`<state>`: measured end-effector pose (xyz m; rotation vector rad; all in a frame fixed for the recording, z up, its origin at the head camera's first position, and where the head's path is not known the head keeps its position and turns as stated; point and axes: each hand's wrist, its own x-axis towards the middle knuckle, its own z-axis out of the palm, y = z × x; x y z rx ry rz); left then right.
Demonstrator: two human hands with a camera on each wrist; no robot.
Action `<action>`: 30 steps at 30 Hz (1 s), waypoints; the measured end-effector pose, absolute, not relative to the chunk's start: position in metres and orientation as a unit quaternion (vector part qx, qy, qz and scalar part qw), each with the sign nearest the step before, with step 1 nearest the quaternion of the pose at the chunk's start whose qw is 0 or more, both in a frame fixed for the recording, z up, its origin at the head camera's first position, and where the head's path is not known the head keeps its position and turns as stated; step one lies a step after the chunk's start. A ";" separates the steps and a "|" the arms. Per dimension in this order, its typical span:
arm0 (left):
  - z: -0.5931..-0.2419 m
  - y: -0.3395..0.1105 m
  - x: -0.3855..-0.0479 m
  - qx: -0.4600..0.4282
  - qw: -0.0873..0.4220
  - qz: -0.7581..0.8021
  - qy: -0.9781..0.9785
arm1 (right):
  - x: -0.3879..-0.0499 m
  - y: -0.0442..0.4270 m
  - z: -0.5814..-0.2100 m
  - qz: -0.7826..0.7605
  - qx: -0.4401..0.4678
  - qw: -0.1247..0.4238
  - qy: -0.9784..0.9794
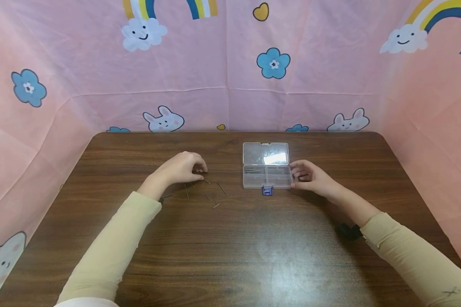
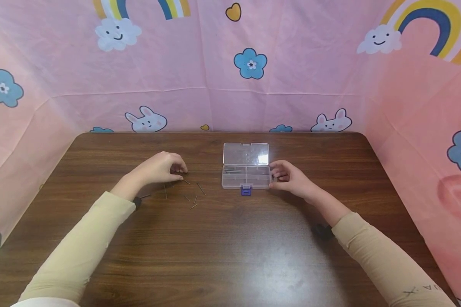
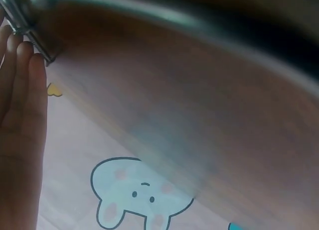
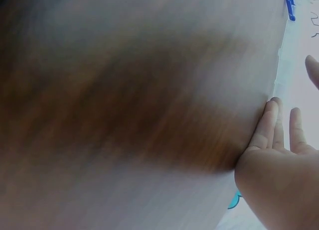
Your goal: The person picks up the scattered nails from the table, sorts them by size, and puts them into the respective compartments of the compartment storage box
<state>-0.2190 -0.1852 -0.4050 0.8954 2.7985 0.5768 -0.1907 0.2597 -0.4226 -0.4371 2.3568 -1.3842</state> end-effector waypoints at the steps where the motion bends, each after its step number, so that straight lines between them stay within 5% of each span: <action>1: -0.405 -0.186 -0.219 0.298 0.075 0.192 0.932 | -0.191 0.260 -0.423 -0.492 -0.154 0.186 0.836; 30: -0.407 -0.183 -0.228 0.329 0.074 0.178 0.924 | -0.191 0.259 -0.419 -0.493 -0.148 0.190 0.836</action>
